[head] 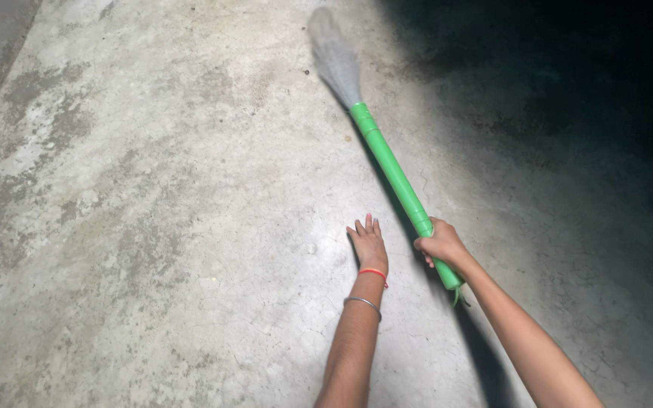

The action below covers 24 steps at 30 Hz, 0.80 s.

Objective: The person sweeps a concrete floor using a green-handled broom, moving the tool back and forth to gather dust.

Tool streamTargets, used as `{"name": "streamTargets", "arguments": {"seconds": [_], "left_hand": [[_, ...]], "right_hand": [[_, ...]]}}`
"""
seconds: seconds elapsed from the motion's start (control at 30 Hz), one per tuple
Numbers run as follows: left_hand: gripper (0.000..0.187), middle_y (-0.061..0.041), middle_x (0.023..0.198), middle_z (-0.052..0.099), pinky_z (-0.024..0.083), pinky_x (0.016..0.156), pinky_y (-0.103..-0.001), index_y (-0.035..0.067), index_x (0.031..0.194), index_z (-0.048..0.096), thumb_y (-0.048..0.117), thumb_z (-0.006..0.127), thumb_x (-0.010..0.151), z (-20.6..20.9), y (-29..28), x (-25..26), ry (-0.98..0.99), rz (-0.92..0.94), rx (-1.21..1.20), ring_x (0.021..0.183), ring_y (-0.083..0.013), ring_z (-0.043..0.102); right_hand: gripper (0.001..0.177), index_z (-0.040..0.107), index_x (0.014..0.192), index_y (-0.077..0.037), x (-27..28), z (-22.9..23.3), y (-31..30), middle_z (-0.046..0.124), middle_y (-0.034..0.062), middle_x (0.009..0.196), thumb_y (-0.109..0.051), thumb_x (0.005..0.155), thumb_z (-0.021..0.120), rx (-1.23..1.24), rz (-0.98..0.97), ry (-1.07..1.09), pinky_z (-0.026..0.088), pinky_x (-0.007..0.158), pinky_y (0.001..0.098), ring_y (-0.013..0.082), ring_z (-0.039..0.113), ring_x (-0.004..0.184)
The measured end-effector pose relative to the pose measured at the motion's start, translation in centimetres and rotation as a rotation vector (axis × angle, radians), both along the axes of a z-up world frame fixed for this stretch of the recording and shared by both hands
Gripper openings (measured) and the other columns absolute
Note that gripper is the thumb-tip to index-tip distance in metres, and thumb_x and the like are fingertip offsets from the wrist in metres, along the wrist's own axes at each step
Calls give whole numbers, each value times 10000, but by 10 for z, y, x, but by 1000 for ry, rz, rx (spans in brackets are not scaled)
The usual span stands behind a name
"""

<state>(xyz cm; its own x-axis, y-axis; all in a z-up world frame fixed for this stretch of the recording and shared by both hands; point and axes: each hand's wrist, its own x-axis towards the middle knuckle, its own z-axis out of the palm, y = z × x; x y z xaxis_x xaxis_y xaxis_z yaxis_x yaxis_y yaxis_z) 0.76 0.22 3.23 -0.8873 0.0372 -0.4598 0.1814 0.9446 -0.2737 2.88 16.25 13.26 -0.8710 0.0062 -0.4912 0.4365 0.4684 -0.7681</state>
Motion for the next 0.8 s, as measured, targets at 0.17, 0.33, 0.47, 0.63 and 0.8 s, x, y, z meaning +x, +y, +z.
{"name": "streamTargets", "arguments": {"seconds": [0.17, 0.33, 0.47, 0.63, 0.8], "left_hand": [[1227, -155, 1736, 18, 219, 1170, -643, 37, 1662, 54, 449, 810, 787, 53, -6, 14, -70, -14, 33, 1550, -433, 160], [1085, -168, 1733, 3, 244, 1115, -734, 18, 1660, 68, 393, 721, 879, 42, -7, 7, -91, -25, 81, 1546, -455, 128], [732, -66, 1723, -18, 309, 1077, -791, 120, 1629, 103, 244, 508, 1032, -22, -6, -9, 83, 38, 163, 1547, -395, 122], [739, -116, 1730, -17, 406, 1005, -694, 76, 1653, 84, 242, 471, 1046, -38, 8, -12, 34, 18, 15, 1503, -436, 221], [763, -132, 1733, 29, 380, 1049, -614, 87, 1655, 111, 248, 507, 1024, -42, 8, -8, 116, -16, -100, 1471, -390, 306]], "right_hand": [[460, 590, 1218, 76, -9, 0, -14, 586, 99, 595, 23, 778, 717, -150, -99, 59, 468, 380, 339, 187, 551, 430], [604, 517, 1367, 10, -47, 19, -22, 660, 123, 657, -96, 842, 797, 208, -229, 225, 501, 418, 347, 207, 618, 468], [761, 330, 1520, -139, -69, 20, -7, 632, 115, 798, -119, 867, 720, -66, -377, 203, 534, 406, 358, 186, 606, 514], [726, 334, 1588, -196, -90, -5, 9, 590, 95, 786, -155, 943, 665, -294, -493, 176, 486, 401, 341, 169, 538, 506], [619, 409, 1544, -171, -156, -9, 63, 604, 66, 791, -181, 976, 654, -509, -520, 205, 503, 432, 327, 142, 562, 534]]}}
